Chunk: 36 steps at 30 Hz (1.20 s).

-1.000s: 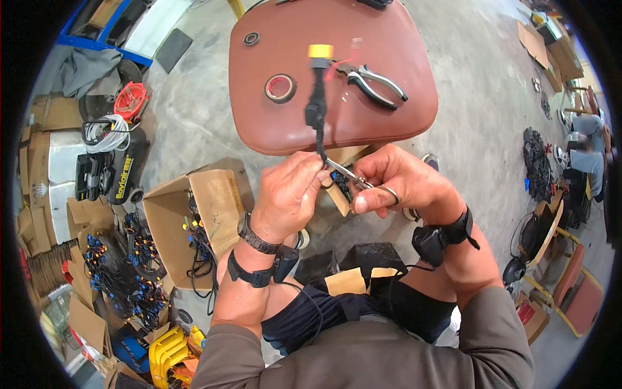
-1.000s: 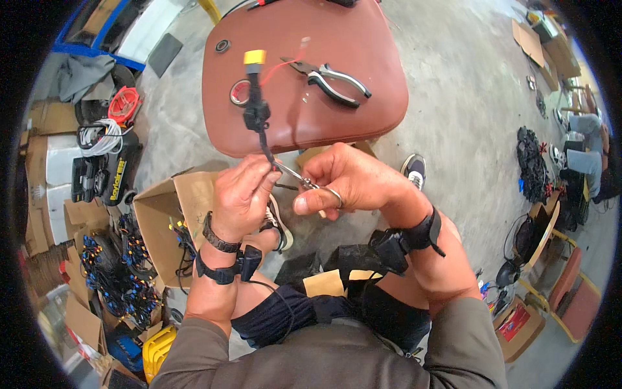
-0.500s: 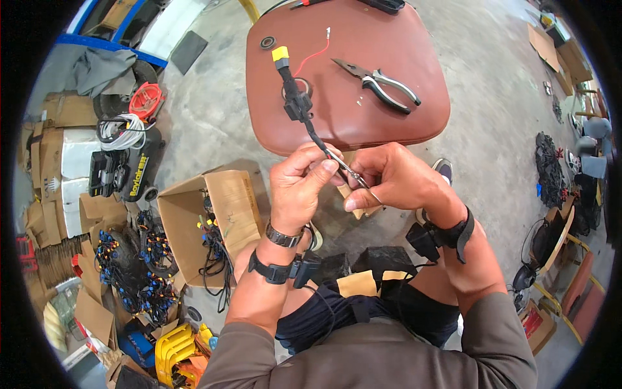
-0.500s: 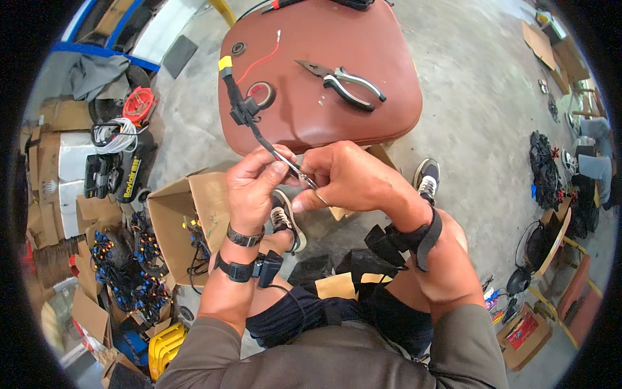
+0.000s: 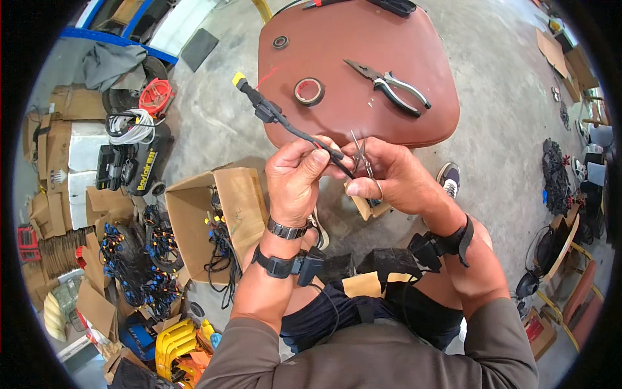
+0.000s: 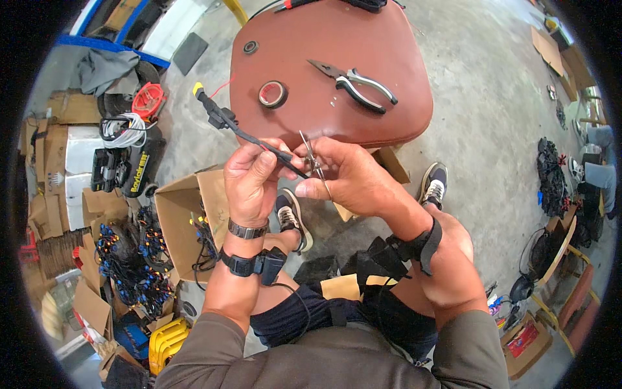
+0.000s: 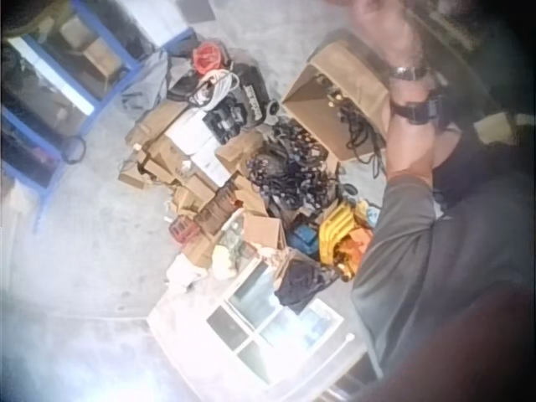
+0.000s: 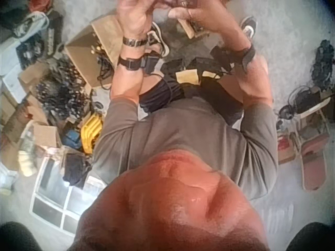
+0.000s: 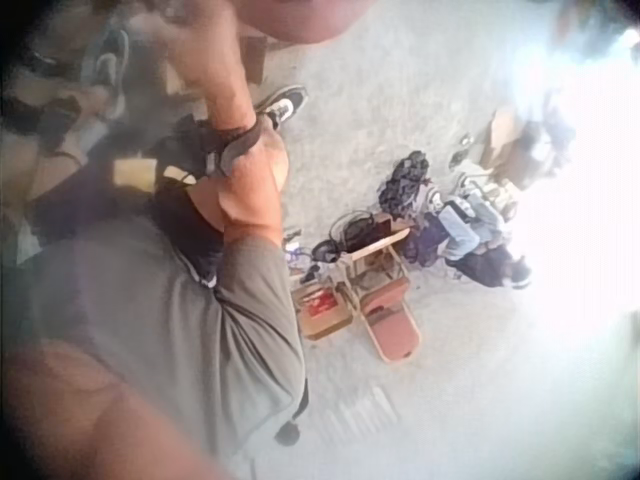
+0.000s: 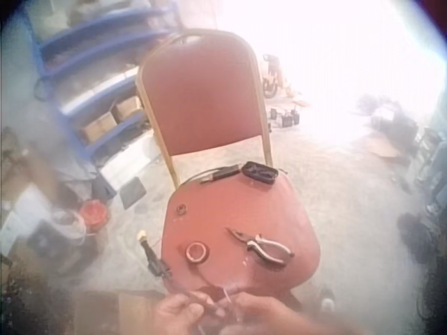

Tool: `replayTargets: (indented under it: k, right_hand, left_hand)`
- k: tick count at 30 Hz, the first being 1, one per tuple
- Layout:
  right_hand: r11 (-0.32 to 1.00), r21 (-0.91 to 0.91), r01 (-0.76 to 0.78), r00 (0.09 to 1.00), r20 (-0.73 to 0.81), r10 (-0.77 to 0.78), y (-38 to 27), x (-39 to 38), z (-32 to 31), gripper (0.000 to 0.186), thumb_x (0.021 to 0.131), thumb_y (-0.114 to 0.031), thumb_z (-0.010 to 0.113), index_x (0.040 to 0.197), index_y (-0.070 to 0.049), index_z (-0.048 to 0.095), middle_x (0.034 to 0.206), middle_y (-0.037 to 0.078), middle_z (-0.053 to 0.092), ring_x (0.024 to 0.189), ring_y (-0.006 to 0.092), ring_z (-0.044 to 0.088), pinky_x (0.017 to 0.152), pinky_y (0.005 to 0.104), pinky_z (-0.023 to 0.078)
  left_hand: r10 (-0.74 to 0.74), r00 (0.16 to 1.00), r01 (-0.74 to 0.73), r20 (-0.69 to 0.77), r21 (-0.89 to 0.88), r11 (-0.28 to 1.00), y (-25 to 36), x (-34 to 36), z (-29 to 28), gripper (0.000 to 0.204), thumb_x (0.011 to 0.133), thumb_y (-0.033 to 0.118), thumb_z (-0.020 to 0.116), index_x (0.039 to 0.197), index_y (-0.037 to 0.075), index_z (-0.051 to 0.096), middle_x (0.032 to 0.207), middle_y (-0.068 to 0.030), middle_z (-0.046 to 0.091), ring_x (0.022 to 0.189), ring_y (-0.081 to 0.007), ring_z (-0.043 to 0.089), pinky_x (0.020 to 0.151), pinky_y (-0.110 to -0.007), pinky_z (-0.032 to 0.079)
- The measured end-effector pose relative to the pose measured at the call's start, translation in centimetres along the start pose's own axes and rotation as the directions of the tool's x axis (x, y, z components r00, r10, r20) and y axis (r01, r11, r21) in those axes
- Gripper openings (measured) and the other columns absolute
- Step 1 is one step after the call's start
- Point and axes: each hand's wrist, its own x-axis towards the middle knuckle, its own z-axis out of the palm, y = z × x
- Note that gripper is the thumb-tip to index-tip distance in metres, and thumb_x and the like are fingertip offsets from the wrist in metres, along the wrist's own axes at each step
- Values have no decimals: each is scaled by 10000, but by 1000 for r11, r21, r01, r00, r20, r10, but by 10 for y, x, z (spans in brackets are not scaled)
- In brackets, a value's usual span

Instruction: Repairing a wiring harness by cutting and taping wires.

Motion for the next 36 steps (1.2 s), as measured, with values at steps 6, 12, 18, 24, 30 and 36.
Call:
replayTargets:
  k: [6, 12, 18, 24, 30, 36]
  right_hand:
    - [999, -49, -15, 998, -62, 12, -3, 2, -3, 389, 829, -47, 744, 1173, -6, 567, 909, -36, 568, 786, 19, 520, 695, 186, 455]
    - [999, 48, -9, 994, -104, 14, -6, 2, 1, 376, 822, -54, 748, 1157, -19, 581, 862, -43, 563, 743, 11, 513, 648, 164, 439]
    - [988, 151, -15, 995, -90, 29, -10, 0, 3, 353, 826, -91, 752, 1138, -38, 595, 862, -40, 594, 699, 14, 527, 584, 160, 434]
    - [986, 164, 29, 998, -52, -21, -1, 5, 6, 336, 831, -110, 752, 1122, -43, 599, 851, -43, 606, 699, 14, 531, 575, 164, 432]
    - [994, 113, -9, 999, -44, 14, 4, 2, 1, 296, 847, -129, 740, 1090, -45, 593, 839, -41, 599, 702, 21, 537, 563, 194, 435]
    - [996, 76, -44, 985, -161, 56, -17, -1, -2, 293, 845, -152, 741, 1077, -47, 597, 804, -32, 591, 665, 26, 526, 547, 189, 428]
  left_hand:
    - [50, 999, -50, 1, 42, 998, 0, 3, -3, 215, 920, 133, 638, 1036, -47, 631, 1000, -170, 660, 866, -296, 683, 705, -354, 568]
    - [113, 994, -113, 14, 192, 975, 1, 2, -9, 161, 925, 88, 625, 1012, -47, 636, 1032, -180, 663, 856, -260, 678, 713, -347, 562]
    - [225, 974, -225, 26, 223, 948, -4, 2, 0, 178, 930, 55, 605, 1084, -33, 611, 1063, -187, 660, 867, -213, 662, 736, -330, 552]
    - [105, 993, -106, -62, -3, 994, -4, 3, 18, 438, 892, -14, 617, 1310, 0, 485, 1076, -192, 660, 856, -173, 647, 684, -269, 537]
    - [39, 999, -40, -7, -110, 993, -5, 3, 6, 451, 872, -46, 630, 1300, -3, 495, 1037, -161, 673, 800, -139, 642, 606, -233, 518]
    - [135, 988, -123, -76, 145, 982, -2, 3, 5, 410, 877, -33, 633, 1270, -12, 518, 1000, -157, 662, 729, -148, 623, 618, -261, 515]
